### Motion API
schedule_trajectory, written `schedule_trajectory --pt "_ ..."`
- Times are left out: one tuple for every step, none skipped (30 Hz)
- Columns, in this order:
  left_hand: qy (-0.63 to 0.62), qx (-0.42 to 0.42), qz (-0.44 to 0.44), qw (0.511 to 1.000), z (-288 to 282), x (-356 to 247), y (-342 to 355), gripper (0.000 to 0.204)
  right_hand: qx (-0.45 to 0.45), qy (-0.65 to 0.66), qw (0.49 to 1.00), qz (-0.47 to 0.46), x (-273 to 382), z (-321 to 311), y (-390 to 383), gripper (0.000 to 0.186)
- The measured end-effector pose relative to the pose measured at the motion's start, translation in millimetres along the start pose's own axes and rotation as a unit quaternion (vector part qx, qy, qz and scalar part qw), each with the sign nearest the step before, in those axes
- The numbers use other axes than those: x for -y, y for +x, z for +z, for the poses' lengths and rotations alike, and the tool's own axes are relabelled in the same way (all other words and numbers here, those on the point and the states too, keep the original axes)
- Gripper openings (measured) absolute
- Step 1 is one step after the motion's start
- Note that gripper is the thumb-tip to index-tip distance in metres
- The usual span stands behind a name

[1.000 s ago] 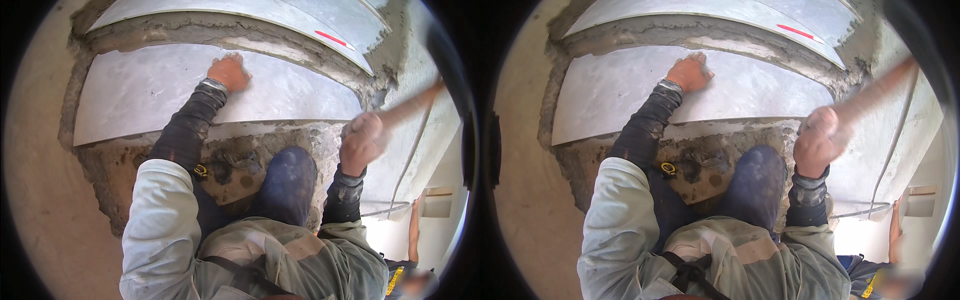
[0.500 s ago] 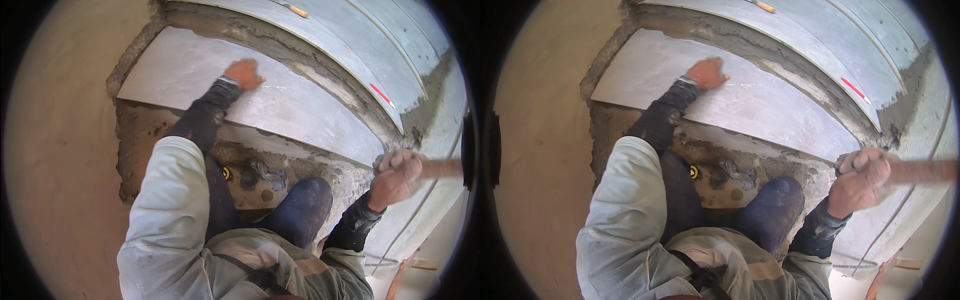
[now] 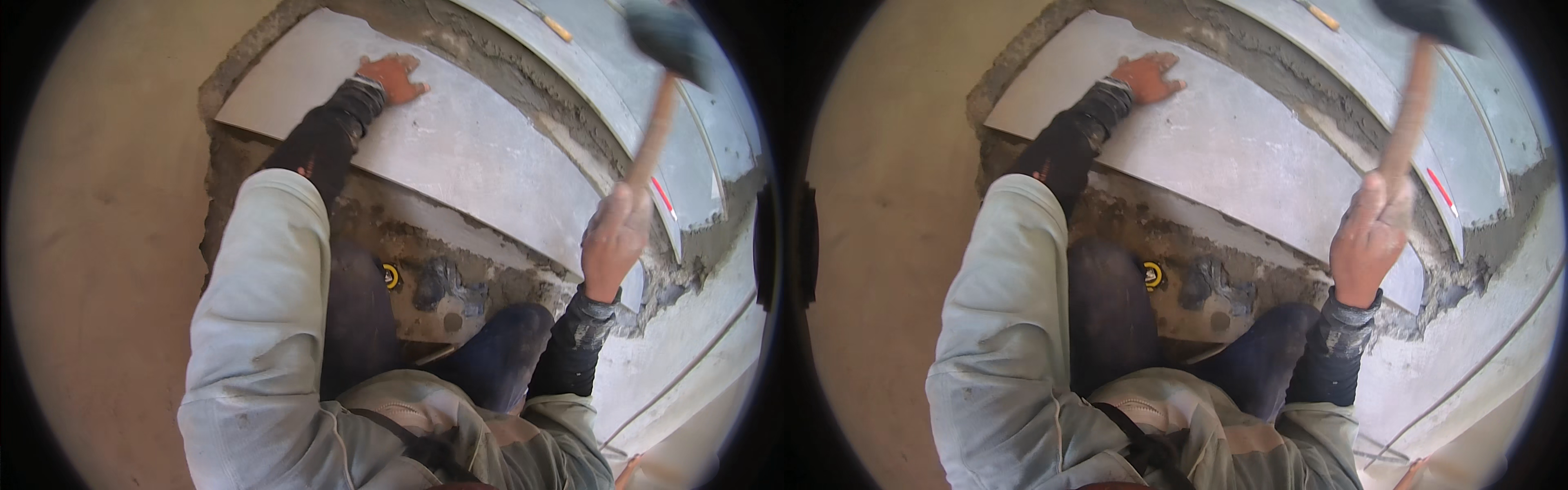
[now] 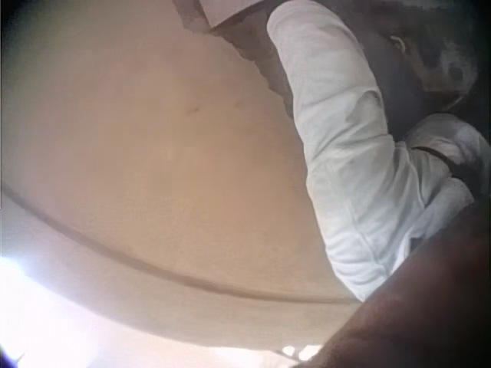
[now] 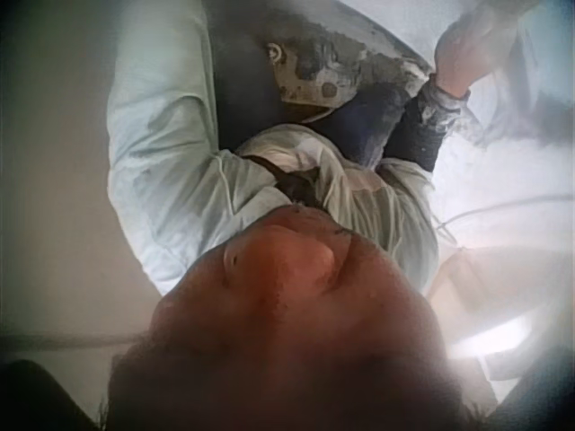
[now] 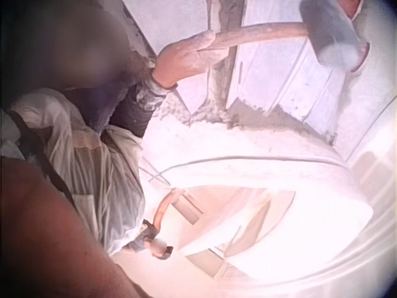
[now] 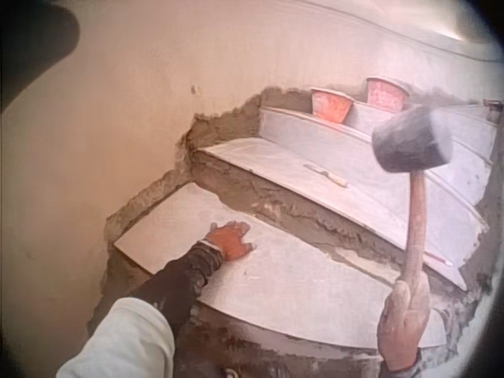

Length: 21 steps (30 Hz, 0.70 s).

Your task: The person installs stone tiles on concrete steps by applying mortar, positioning the tiles, and tapping them into place with a rubber mallet. The person also uses a measuring tape to check the dimensions of the tiles and the stairs.

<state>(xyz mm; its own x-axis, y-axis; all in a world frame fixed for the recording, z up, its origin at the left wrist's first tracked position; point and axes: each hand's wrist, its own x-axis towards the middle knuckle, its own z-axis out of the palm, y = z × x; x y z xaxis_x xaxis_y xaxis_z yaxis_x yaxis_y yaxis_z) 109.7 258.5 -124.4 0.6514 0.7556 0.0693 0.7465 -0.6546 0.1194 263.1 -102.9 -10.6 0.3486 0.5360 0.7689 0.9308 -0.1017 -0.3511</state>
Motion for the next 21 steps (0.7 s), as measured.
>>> schedule_trajectory --pt "0.006 -0.005 0.004 1.000 1 5 2 0.081 -0.031 0.040 0.999 -0.009 7 0 4 0.029" --pt "0.008 -0.009 0.009 1.000 6 8 3 0.082 -0.038 0.108 0.992 0.049 17 1 0 0.028" --pt "0.018 -0.022 0.014 1.000 2 9 6 0.083 -0.057 0.180 0.977 0.102 20 3 0 0.027" --pt "0.023 -0.022 0.015 0.999 2 6 6 0.086 -0.069 0.024 0.997 -0.015 3 11 -2 0.027" --pt "0.024 -0.017 0.019 0.999 1 1 8 0.085 -0.016 0.006 1.000 0.026 -15 21 -13 0.031" --pt "0.026 -0.013 0.020 0.999 0 -2 10 0.085 0.141 -0.063 0.985 0.083 -34 34 -23 0.033" --pt "0.027 -0.010 0.019 0.999 0 -4 12 0.084 0.294 -0.130 0.937 0.136 -44 41 -28 0.035" --pt "0.018 -0.007 0.020 1.000 0 -2 14 0.082 0.262 -0.107 0.952 0.118 -43 42 -25 0.036" --pt "0.009 -0.004 0.021 1.000 0 1 15 0.080 0.229 -0.085 0.965 0.100 -40 41 -21 0.038" --pt "-0.001 -0.001 0.022 1.000 1 4 17 0.078 0.195 -0.063 0.975 0.081 -37 39 -16 0.039" --pt "0.008 -0.023 0.007 1.000 -9 28 23 0.075 0.139 -0.012 0.986 0.090 -9 25 1 0.036" --pt "0.012 -0.024 0.002 1.000 1 45 25 0.073 0.083 0.040 0.991 0.095 16 13 17 0.033" --pt "0.014 -0.030 0.003 0.999 6 55 27 0.071 0.034 0.050 0.995 0.085 31 9 18 0.031" --pt "0.011 -0.016 -0.014 1.000 5 54 28 0.067 -0.026 0.058 0.995 0.077 38 6 20 0.029" --pt "0.014 -0.016 -0.020 1.000 1 54 30 0.066 -0.084 0.067 0.992 0.067 40 6 23 0.027" --pt "0.017 -0.017 -0.027 0.999 -4 54 32 0.065 -0.104 0.071 0.992 0.029 35 13 25 0.026" --pt "0.018 -0.018 -0.033 0.999 -9 52 34 0.065 -0.124 0.072 0.990 -0.012 25 24 24 0.024" --pt "0.019 -0.018 -0.037 0.999 -12 56 34 0.064 -0.066 0.057 0.996 -0.003 19 39 15 0.021" --pt "0.017 -0.019 -0.037 0.999 -12 56 36 0.063 -0.008 0.035 0.999 0.003 13 54 7 0.019" --pt "0.015 -0.019 -0.039 0.999 -9 59 37 0.062 0.051 0.015 0.999 0.008 7 69 -1 0.017" --pt "0.012 -0.021 -0.036 0.999 -8 65 40 0.062 0.269 -0.074 0.958 0.069 -2 77 -10 0.023"
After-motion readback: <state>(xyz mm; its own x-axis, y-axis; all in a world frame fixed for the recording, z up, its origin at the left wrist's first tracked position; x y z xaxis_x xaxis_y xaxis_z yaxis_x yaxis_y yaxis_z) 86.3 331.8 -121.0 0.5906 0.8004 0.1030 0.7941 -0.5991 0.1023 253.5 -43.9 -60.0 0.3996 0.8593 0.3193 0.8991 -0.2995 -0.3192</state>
